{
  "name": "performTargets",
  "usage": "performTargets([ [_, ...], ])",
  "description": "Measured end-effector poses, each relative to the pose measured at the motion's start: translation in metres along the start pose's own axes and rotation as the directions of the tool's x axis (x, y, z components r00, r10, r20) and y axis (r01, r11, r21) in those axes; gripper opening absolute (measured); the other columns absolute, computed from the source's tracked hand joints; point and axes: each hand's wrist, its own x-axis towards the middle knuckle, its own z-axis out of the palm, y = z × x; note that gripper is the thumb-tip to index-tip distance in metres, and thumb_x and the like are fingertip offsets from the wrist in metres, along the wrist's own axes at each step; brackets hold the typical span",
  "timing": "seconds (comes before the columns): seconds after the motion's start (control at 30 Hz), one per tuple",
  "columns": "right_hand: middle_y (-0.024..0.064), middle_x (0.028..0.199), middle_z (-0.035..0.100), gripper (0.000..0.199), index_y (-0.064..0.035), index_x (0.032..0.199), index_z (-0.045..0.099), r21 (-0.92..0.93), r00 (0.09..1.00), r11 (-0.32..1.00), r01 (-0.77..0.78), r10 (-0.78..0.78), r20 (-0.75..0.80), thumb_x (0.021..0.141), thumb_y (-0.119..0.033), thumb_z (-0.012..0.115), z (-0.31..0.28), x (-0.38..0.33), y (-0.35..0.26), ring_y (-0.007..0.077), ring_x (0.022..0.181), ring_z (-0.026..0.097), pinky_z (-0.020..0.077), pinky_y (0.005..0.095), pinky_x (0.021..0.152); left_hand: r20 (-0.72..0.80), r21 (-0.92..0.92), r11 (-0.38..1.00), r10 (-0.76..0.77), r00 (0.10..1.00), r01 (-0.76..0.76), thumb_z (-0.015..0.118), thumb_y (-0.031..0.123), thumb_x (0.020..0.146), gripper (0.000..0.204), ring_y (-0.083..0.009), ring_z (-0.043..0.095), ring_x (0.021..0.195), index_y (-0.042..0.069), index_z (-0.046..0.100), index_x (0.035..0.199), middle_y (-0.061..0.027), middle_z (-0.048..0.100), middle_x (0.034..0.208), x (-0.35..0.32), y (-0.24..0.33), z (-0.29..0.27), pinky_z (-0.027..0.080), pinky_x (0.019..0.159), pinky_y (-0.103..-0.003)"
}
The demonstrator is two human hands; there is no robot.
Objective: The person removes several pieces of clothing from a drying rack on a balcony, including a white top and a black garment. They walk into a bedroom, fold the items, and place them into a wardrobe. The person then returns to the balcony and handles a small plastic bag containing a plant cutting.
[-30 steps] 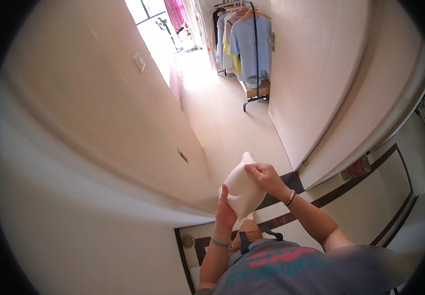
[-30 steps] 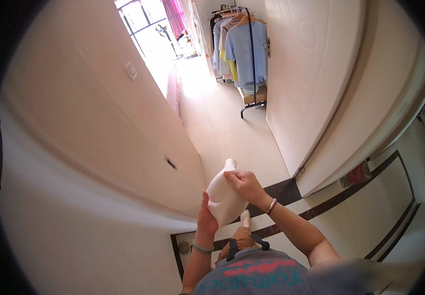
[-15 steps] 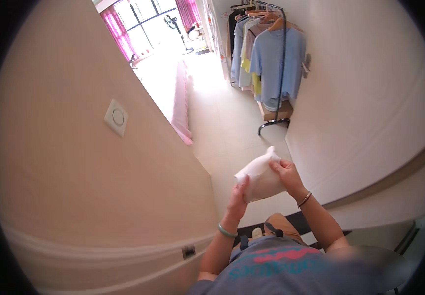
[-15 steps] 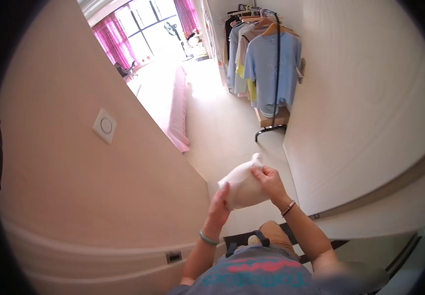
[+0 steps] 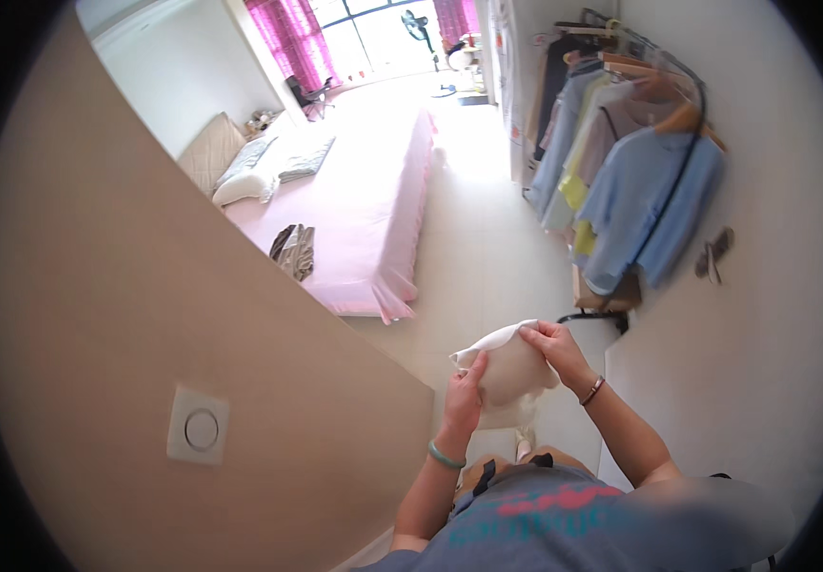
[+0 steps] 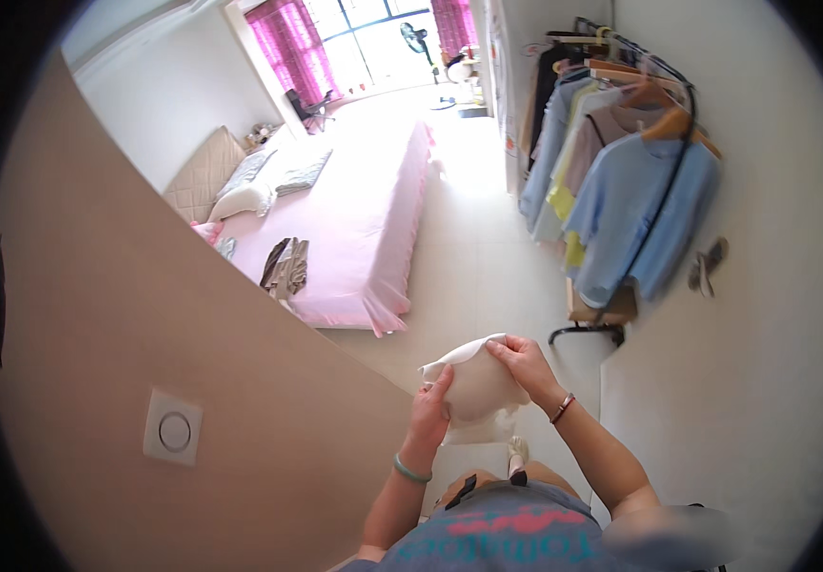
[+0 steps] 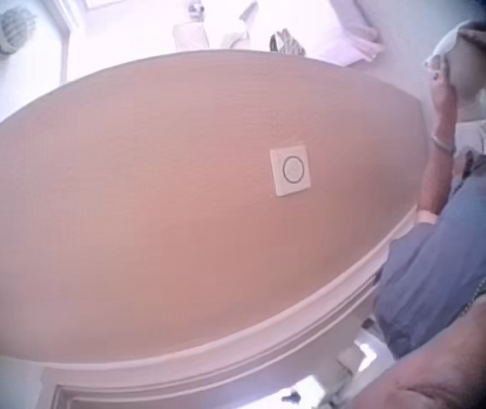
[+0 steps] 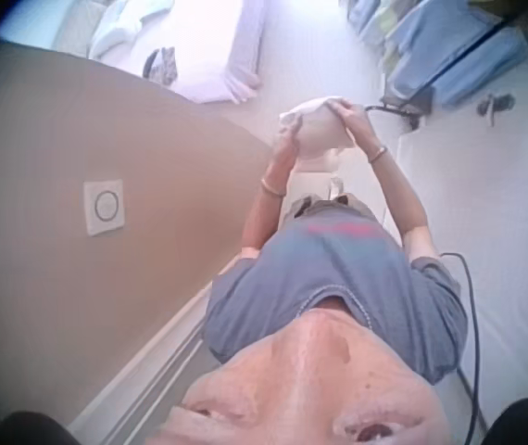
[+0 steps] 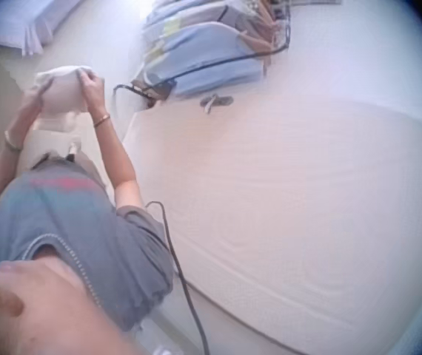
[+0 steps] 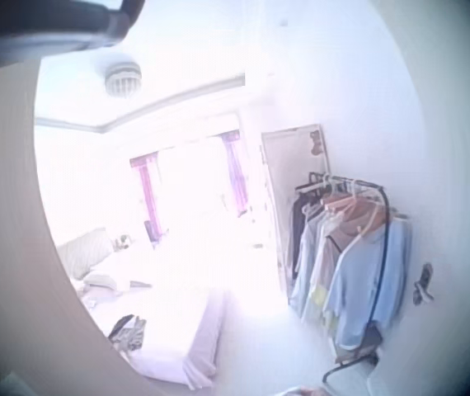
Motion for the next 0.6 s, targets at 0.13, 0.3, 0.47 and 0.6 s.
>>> performTargets([
  [0.13,0.0029,0.093,0.068,0.028,-0.0003,0.103,0.069,-0.051,0.997,0.998,0.039,-0.036,0.069,0.094,-0.026,0.062,0.006,0.099,-0.017,0.0101,0.085,0.06,0.0496,0.0267,0.077,-0.135,-0.013,0.998,0.055,0.989,-0.057,0.06,0.028,0.097,0.032,-0.012,0.061,0.094,0.002,0.061,0.116,-0.0043,0.065,0.106,0.068,0.024,-0.007,0.051,0.082,-0.029],
  [0.3,0.0025,0.091,0.067,0.027,-0.0002,0.102,0.069,-0.115,0.983,0.992,0.044,-0.022,0.183,0.093,-0.025,0.062,0.023,0.22,-0.021,0.0098,0.082,0.059,0.0493,0.0262,0.075,-0.216,-0.064,0.986,0.134,0.967,-0.151,0.06,0.027,0.097,0.031,-0.0121,0.06,0.096,0.003,0.06,0.117,-0.0045,0.064,0.108,0.16,0.059,-0.014,0.05,0.084,-0.029],
  [0.47,-0.0001,0.084,0.065,0.023,0.0005,0.097,0.068,-0.158,0.972,0.985,0.076,-0.038,0.234,0.093,-0.022,0.062,0.03,0.348,-0.038,0.0075,0.076,0.056,0.0479,0.0238,0.07,-0.331,-0.064,0.979,0.161,0.93,-0.193,0.062,0.027,0.096,0.029,-0.0126,0.061,0.094,0.003,0.063,0.113,-0.0046,0.065,0.105,0.278,0.097,-0.03,0.05,0.083,-0.028],
  [0.6,-0.0013,0.081,0.064,0.022,0.0007,0.093,0.068,-0.216,0.978,0.972,0.098,-0.054,0.202,0.093,-0.021,0.063,0.036,0.452,-0.051,0.0061,0.073,0.054,0.0468,0.0235,0.068,-0.359,-0.012,0.986,0.153,0.921,-0.169,0.061,0.027,0.096,0.031,-0.0136,0.061,0.098,0.002,0.061,0.114,-0.0059,0.065,0.109,0.372,0.144,-0.038,0.05,0.085,-0.029],
])
